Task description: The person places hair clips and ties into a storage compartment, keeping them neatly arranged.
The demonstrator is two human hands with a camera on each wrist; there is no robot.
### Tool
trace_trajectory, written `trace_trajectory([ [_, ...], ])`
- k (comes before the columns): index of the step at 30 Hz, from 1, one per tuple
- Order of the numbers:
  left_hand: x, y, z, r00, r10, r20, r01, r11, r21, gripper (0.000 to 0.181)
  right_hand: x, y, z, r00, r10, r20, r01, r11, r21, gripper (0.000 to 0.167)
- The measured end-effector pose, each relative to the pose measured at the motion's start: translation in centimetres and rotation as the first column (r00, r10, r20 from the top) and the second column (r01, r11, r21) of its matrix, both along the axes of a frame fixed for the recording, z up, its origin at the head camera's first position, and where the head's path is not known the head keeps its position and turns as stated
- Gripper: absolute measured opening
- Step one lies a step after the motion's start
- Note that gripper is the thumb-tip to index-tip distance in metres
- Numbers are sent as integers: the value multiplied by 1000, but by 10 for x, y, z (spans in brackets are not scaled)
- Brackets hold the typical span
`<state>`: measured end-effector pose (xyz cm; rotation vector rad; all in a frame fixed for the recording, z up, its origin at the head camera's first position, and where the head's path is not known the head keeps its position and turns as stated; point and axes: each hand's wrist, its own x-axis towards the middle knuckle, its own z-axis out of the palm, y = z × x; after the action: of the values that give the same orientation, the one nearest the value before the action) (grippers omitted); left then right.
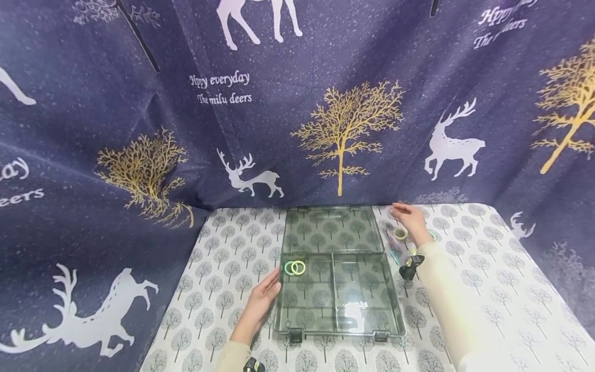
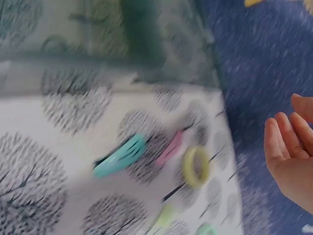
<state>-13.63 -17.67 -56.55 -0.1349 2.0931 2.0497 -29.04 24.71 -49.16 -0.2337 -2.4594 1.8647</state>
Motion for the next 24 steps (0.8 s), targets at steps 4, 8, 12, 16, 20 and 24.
trace_trajectory([
  [4,1,1,2,1000,0,-4,0,1000,0,52,3,12,-15,998,-38,40,36,998,53,45],
  [8,0,0,2,1000,-1,-9,1,1000,1,52,9,17,-27,994,-59,96,50,995,91,47],
  [12,0,0,0,1000,-1,-10,1,1000,5,52,13,20,-36,991,-49,125,33,992,125,49],
  [16,0,0,-1,1000,-6,-18,6,1000,17,52,14,23,-44,989,-45,140,27,991,131,50],
  [20,1,0,0,1000,-9,-18,10,999,36,52,15,23,-48,980,-49,191,24,991,130,52],
  [24,0,0,0,1000,-5,-6,6,1000,29,53,17,23,-50,979,-41,201,5,984,176,51],
])
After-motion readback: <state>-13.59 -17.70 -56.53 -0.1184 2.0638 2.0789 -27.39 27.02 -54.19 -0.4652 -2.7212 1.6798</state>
